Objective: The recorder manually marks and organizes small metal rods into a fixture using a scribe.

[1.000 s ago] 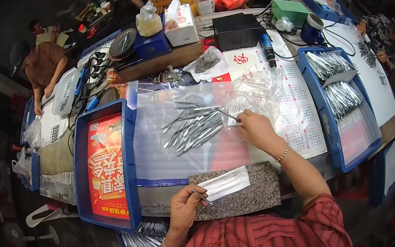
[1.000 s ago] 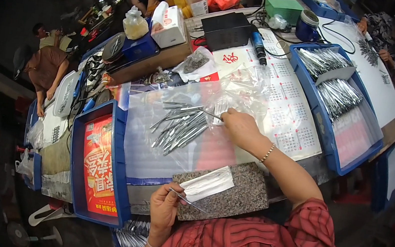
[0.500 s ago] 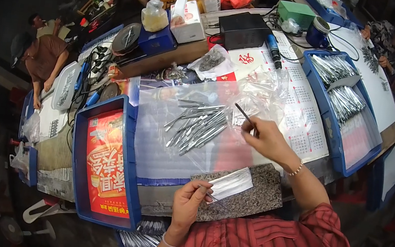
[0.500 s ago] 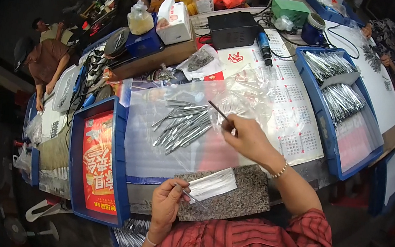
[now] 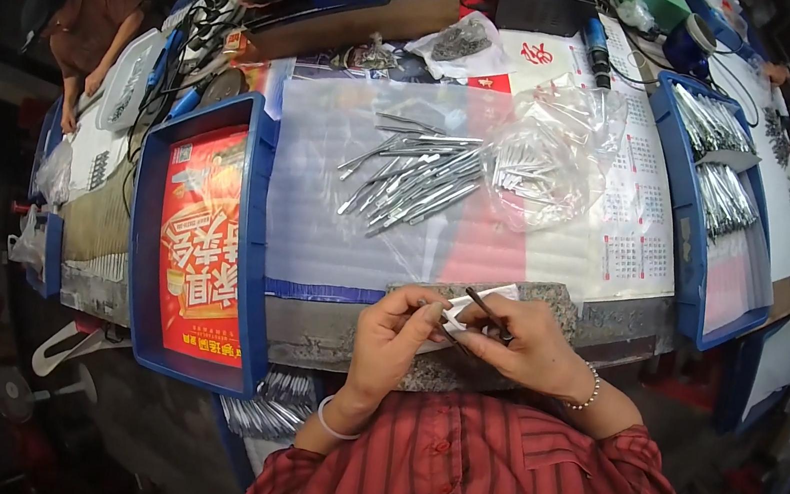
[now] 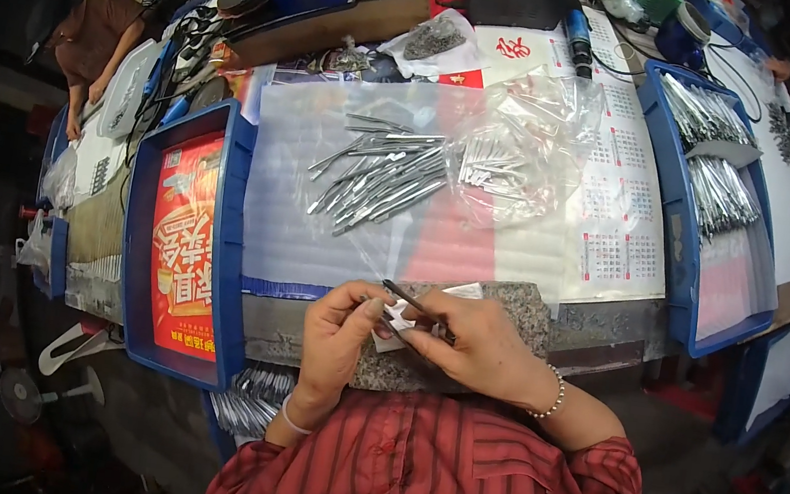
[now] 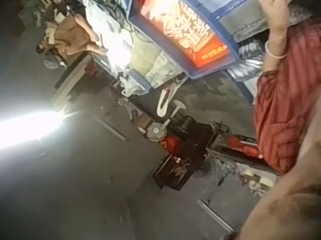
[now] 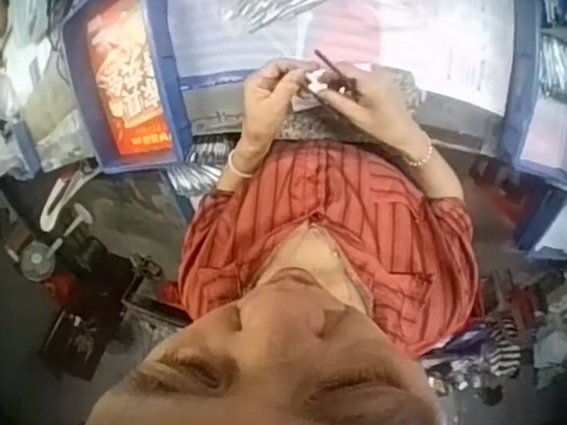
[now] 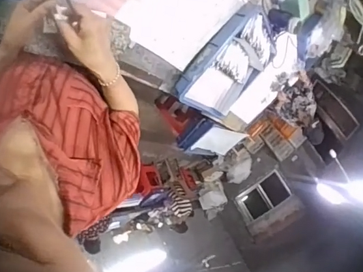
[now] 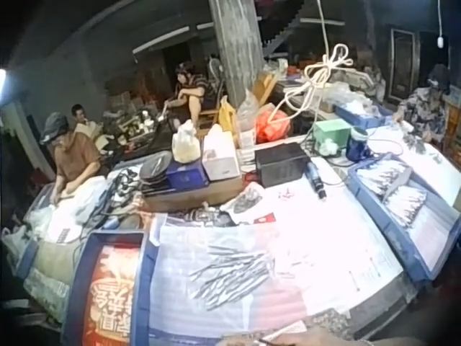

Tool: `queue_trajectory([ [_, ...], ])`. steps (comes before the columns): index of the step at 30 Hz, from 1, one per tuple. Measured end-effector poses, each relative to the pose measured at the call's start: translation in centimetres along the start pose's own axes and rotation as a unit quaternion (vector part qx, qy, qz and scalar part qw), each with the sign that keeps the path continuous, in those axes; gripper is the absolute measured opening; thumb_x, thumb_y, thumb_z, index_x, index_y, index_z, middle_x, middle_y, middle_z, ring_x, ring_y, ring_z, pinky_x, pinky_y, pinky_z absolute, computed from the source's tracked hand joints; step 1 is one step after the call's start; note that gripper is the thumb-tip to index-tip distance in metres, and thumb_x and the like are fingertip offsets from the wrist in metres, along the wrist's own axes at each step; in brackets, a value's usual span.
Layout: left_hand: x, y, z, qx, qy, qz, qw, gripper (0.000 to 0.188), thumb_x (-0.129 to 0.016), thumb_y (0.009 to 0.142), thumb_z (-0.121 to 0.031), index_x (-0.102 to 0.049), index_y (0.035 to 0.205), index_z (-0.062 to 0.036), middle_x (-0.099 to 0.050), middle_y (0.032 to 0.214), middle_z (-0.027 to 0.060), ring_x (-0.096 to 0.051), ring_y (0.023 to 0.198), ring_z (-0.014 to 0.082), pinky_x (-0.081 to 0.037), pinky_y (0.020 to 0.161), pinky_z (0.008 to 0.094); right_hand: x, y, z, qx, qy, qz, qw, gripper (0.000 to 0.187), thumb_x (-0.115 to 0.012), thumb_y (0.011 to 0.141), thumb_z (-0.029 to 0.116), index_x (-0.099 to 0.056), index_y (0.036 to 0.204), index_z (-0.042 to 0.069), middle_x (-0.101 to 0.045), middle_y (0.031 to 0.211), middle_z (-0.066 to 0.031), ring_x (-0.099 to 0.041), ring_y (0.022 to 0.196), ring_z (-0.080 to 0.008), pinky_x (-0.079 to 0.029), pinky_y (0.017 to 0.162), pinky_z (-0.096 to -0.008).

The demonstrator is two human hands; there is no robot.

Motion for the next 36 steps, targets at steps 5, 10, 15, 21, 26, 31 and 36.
queue_trajectory([
  [5,0.7,-0.4,0.6,0.016,-0.054,-0.017,0.998,0.019,-0.056,0.098,-0.013,-0.062,0.106,0.0031,-0.065,0.089,0.0056,-0.060,0.073,0.0090,-0.049,0.067,0.0215,-0.7,-0.9,-0.2,-0.023,0.035,-0.001,0.999,0.029,-0.068,0.083,0.007,-0.064,0.111,0.003,-0.066,0.079,-0.0108,-0.063,0.062,-0.0195,-0.050,0.059,-0.0303],
  [10,0.5,-0.6,1.0,0.059,-0.147,-0.020,0.987,0.025,-0.055,0.099,-0.018,-0.061,0.110,0.0037,-0.065,0.087,0.0054,-0.059,0.071,0.0089,-0.049,0.067,0.0219,-0.8,-1.6,1.1,0.042,-0.009,-0.038,0.998,0.033,-0.067,0.080,0.002,-0.064,0.112,0.004,-0.064,0.079,-0.0090,-0.064,0.062,-0.0190,-0.050,0.057,-0.0300],
  [15,0.6,-0.7,0.5,0.033,-0.113,-0.018,0.993,0.027,-0.054,0.100,-0.020,-0.061,0.111,0.0042,-0.065,0.088,0.0062,-0.061,0.071,0.0093,-0.049,0.067,0.0211,-1.2,-1.7,2.2,0.117,-0.067,-0.042,0.990,0.037,-0.069,0.074,-0.002,-0.064,0.110,0.004,-0.060,0.074,-0.0062,-0.061,0.060,-0.0203,-0.049,0.054,-0.0316],
  [21,0.8,-0.9,0.5,0.023,-0.106,-0.010,0.994,0.027,-0.053,0.101,-0.020,-0.061,0.111,0.0042,-0.064,0.091,0.0071,-0.062,0.072,0.0102,-0.050,0.067,0.0214,-1.5,-1.9,3.1,0.150,-0.097,-0.058,0.982,0.038,-0.069,0.071,-0.003,-0.064,0.108,0.003,-0.056,0.068,-0.0046,-0.059,0.057,-0.0195,-0.048,0.052,-0.0317],
  [26,0.3,-1.2,0.3,0.020,-0.144,-0.006,0.989,0.026,-0.052,0.101,-0.019,-0.060,0.111,0.0041,-0.064,0.094,0.0080,-0.062,0.073,0.0113,-0.050,0.067,0.0223,-1.4,-2.5,4.1,0.222,-0.147,-0.120,0.957,0.035,-0.069,0.070,-0.003,-0.065,0.104,0.001,-0.053,0.066,-0.0049,-0.058,0.054,-0.0193,-0.046,0.048,-0.0317],
  [31,0.5,-1.5,0.6,0.017,-0.144,-0.004,0.989,0.026,-0.052,0.101,-0.019,-0.060,0.111,0.0041,-0.063,0.094,0.0080,-0.061,0.074,0.0115,-0.050,0.067,0.0226,-1.8,-2.5,4.2,0.222,-0.164,-0.105,0.955,0.034,-0.070,0.071,-0.001,-0.065,0.104,0.001,-0.053,0.065,-0.0047,-0.058,0.054,-0.0194,-0.046,0.047,-0.0323],
  [36,0.8,-2.0,0.3,-0.005,-0.095,-0.012,0.995,0.025,-0.052,0.101,-0.018,-0.060,0.109,0.0040,-0.063,0.092,0.0069,-0.060,0.074,0.0103,-0.049,0.069,0.0221,-2.9,-2.7,3.7,0.211,-0.166,-0.072,0.961,0.034,-0.069,0.072,0.002,-0.065,0.106,0.002,-0.053,0.066,-0.0043,-0.059,0.055,-0.0194,-0.047,0.047,-0.0319],
])
Point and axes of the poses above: each hand's wrist, its own y-axis towards the middle knuckle, its own x-axis out of the back of the hand, z = x × y, the point moved 8 cm from there along y, towards the middle knuckle
